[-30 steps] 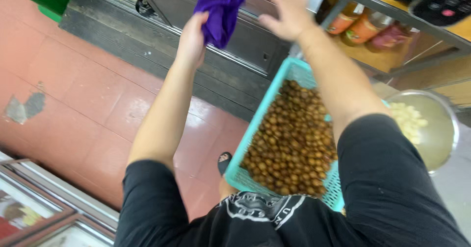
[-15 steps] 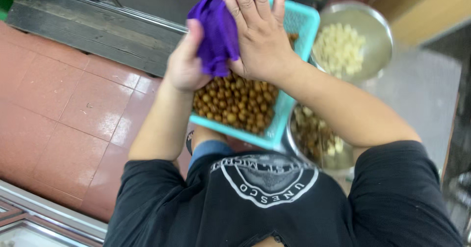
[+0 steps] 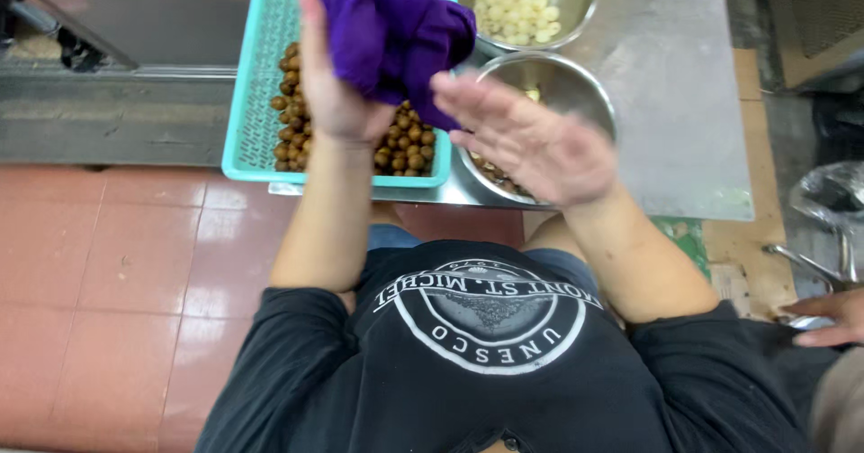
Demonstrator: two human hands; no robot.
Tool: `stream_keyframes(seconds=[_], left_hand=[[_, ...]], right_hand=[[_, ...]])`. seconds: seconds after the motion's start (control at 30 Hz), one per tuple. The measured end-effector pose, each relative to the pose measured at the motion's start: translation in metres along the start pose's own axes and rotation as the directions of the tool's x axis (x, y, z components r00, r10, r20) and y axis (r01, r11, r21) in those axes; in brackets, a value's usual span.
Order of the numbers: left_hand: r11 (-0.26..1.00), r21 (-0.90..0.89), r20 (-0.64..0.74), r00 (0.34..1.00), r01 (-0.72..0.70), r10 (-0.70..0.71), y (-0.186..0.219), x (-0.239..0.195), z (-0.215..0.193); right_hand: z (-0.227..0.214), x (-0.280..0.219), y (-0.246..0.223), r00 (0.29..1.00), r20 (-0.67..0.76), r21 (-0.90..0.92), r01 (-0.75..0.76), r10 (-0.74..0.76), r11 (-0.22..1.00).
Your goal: The person peels longan fruits by hand, separating the outer skin from the inner flesh. The peeled fruit is placed into a metal bowl, while the discarded skins are collected in a separate bowl. The person works continuously through a large batch of longans in a teal basket.
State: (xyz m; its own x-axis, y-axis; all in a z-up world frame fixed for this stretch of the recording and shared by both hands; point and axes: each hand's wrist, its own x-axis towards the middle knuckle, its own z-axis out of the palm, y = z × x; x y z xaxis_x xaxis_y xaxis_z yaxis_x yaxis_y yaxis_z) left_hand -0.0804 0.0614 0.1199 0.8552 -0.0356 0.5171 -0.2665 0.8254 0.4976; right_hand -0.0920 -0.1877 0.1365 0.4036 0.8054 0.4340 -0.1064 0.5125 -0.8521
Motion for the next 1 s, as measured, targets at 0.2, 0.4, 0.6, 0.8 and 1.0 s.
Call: stream_keyframes(seconds=[0.2,0.4,0.6,0.8,1.0], left_hand=[[0.955,-0.046,-0.073,0.952,0.294,-0.296,-0.046,-0.049,-0.019],[0.875,-0.292,0.087,0.922,0.386,-0.378,-0.133,-0.05,-0.042],[0.945,-0.152,-0.074,0.95,0.29,-0.304,-0.165,-0.022,-0.017],[0.972,0.191,-0.124,0.986,0.137,-0.114,-0.173,-0.018,-0.002],[0.959,0.282,-0.155,0.988,0.03,0.014,-0.158,-0.023,-0.006]], right_hand=[[-0.008,-0.038,0.005,0.954,-0.296,0.681,0.244,-0.046,0.691],[-0.031,-0.04,0.021,0.924,-0.377,0.548,0.277,-0.063,0.789],[-0.059,-0.045,0.019,0.949,-0.283,0.036,0.158,-0.142,0.987],[-0.068,-0.051,0.031,0.951,-0.279,-0.16,0.095,-0.137,0.983],[-0.065,-0.051,0.054,0.98,-0.084,-0.811,0.036,-0.178,0.584]])
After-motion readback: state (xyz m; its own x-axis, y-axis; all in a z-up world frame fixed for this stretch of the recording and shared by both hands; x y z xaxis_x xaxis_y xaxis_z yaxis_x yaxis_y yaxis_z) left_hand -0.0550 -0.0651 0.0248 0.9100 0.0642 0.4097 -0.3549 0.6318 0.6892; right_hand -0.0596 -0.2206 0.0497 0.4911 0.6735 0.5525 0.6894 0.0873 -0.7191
